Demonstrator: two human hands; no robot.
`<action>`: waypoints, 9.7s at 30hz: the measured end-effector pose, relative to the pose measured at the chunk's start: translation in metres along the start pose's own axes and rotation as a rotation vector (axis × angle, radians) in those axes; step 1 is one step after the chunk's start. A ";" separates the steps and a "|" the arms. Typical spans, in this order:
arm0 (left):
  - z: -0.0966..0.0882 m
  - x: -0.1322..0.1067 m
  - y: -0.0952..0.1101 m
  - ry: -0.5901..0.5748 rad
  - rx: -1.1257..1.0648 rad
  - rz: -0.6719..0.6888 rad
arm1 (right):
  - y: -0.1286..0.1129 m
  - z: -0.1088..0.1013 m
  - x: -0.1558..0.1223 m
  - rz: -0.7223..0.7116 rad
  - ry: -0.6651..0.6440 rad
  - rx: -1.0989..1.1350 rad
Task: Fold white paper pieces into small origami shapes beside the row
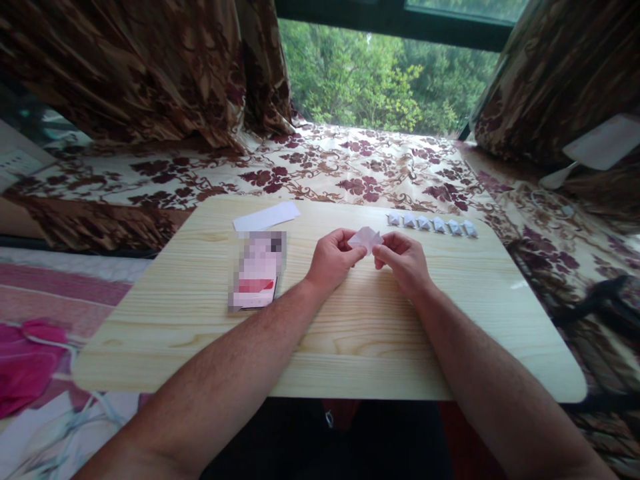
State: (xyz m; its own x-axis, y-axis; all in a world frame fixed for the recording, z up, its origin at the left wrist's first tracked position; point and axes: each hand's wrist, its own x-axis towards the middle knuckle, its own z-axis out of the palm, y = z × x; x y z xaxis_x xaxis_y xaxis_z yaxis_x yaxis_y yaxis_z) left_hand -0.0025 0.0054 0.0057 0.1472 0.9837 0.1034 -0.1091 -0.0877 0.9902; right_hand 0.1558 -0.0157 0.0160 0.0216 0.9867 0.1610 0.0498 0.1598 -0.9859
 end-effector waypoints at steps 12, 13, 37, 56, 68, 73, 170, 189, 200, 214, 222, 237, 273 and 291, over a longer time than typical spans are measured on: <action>0.002 -0.004 0.005 -0.066 0.026 0.023 | 0.003 -0.003 -0.001 -0.025 0.018 -0.068; 0.002 -0.004 0.005 -0.070 0.026 0.026 | 0.003 -0.004 0.000 -0.027 0.019 -0.059; -0.001 -0.002 0.001 -0.012 -0.065 0.059 | 0.004 -0.002 0.000 0.015 0.027 -0.120; 0.001 -0.006 0.003 -0.056 0.105 0.128 | 0.005 0.000 0.000 -0.147 0.102 0.050; 0.000 -0.004 -0.002 -0.141 0.171 0.119 | 0.005 0.002 -0.002 -0.230 -0.001 -0.008; -0.001 -0.004 -0.001 -0.120 0.161 0.096 | 0.005 0.002 -0.003 -0.209 -0.007 -0.034; -0.002 0.001 -0.002 0.028 0.067 0.083 | 0.014 0.003 -0.004 -0.309 0.024 -0.242; -0.001 0.000 0.000 0.037 0.032 0.074 | 0.013 0.003 -0.006 -0.294 0.014 -0.322; 0.001 -0.001 -0.003 0.062 -0.050 0.027 | 0.015 0.005 -0.006 -0.240 0.020 -0.265; 0.003 -0.002 -0.001 0.042 -0.071 0.032 | 0.014 0.007 -0.004 -0.164 0.080 -0.159; 0.004 -0.005 0.004 0.030 -0.035 0.072 | 0.013 0.008 -0.003 -0.154 0.097 -0.149; 0.009 -0.017 0.013 0.129 0.211 0.273 | 0.009 0.009 -0.004 -0.178 0.118 -0.094; 0.002 -0.011 0.005 0.054 0.164 0.218 | 0.011 0.011 -0.008 -0.223 0.079 -0.009; 0.002 -0.011 0.011 0.082 0.195 0.157 | 0.010 0.009 -0.008 -0.215 0.066 -0.020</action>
State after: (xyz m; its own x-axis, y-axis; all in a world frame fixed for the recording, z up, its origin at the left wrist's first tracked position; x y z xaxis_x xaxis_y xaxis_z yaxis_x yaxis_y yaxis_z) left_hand -0.0034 -0.0064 0.0156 0.0620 0.9645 0.2567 0.0681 -0.2607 0.9630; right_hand 0.1467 -0.0213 0.0041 0.0737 0.9259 0.3705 0.0803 0.3648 -0.9276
